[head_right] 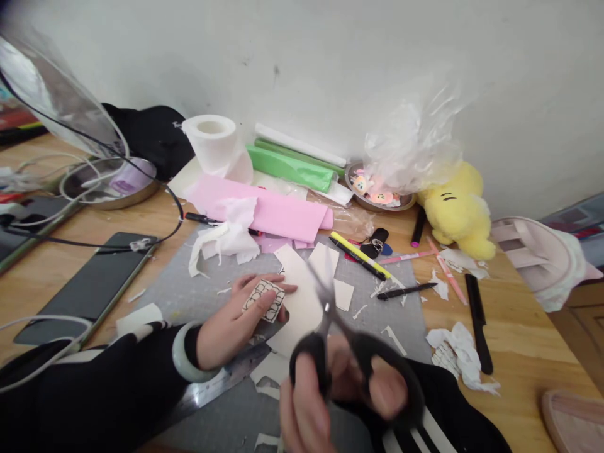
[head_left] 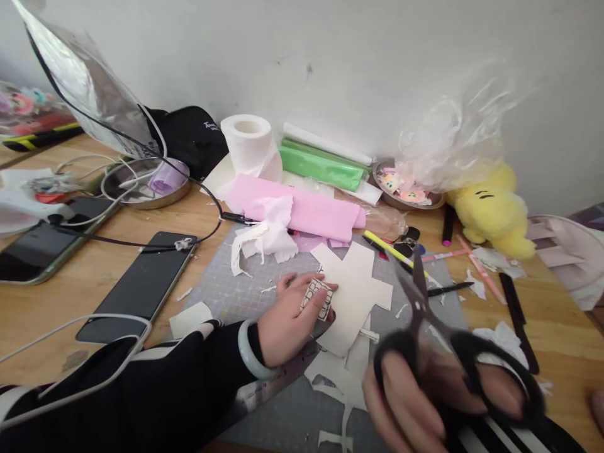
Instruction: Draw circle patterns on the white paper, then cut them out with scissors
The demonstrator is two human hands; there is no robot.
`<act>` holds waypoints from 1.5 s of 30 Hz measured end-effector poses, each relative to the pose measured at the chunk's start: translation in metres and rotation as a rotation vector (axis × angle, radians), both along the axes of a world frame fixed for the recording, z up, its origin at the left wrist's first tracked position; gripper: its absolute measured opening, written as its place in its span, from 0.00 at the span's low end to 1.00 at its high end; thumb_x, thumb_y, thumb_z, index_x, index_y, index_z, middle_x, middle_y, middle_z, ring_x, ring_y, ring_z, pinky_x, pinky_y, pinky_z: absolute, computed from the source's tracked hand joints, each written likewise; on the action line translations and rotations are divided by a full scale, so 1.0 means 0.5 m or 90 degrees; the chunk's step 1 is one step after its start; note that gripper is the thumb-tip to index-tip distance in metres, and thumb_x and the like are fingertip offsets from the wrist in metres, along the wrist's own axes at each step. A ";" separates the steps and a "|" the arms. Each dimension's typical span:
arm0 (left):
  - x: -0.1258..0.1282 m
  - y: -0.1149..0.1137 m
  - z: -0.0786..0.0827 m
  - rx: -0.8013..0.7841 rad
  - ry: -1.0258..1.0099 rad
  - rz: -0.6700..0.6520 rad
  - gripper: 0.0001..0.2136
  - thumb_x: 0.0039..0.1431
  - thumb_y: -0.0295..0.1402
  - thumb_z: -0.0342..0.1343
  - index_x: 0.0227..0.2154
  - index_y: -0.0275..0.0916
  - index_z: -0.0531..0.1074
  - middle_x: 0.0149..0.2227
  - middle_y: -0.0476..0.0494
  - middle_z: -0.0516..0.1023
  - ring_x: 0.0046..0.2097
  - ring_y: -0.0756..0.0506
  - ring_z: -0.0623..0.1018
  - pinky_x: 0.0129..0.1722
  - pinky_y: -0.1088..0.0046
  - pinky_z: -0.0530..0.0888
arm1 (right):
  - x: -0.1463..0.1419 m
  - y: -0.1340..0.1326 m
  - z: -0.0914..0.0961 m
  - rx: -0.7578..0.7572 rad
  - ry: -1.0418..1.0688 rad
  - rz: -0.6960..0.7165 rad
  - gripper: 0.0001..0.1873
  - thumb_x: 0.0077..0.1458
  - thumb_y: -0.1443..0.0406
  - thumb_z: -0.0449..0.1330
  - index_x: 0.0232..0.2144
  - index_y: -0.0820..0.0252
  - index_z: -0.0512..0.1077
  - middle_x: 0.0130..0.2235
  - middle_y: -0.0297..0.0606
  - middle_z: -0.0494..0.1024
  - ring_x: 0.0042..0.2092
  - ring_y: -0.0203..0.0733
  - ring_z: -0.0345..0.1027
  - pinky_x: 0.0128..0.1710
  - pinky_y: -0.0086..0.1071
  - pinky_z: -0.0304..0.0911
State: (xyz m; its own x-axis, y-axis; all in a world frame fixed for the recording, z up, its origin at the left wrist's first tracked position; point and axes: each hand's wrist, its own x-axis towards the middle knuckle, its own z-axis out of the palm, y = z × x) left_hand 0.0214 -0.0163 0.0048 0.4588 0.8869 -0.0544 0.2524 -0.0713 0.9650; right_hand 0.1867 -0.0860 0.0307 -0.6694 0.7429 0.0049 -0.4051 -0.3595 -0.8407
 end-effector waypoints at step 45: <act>0.002 0.014 0.006 -0.207 -0.098 0.049 0.23 0.58 0.48 0.41 0.18 0.37 0.65 0.15 0.51 0.64 0.19 0.52 0.64 0.23 0.75 0.62 | -0.006 0.059 -0.081 -0.173 -0.075 0.097 0.22 0.45 0.50 0.62 0.24 0.65 0.63 0.13 0.30 0.66 0.20 0.33 0.64 0.21 0.25 0.58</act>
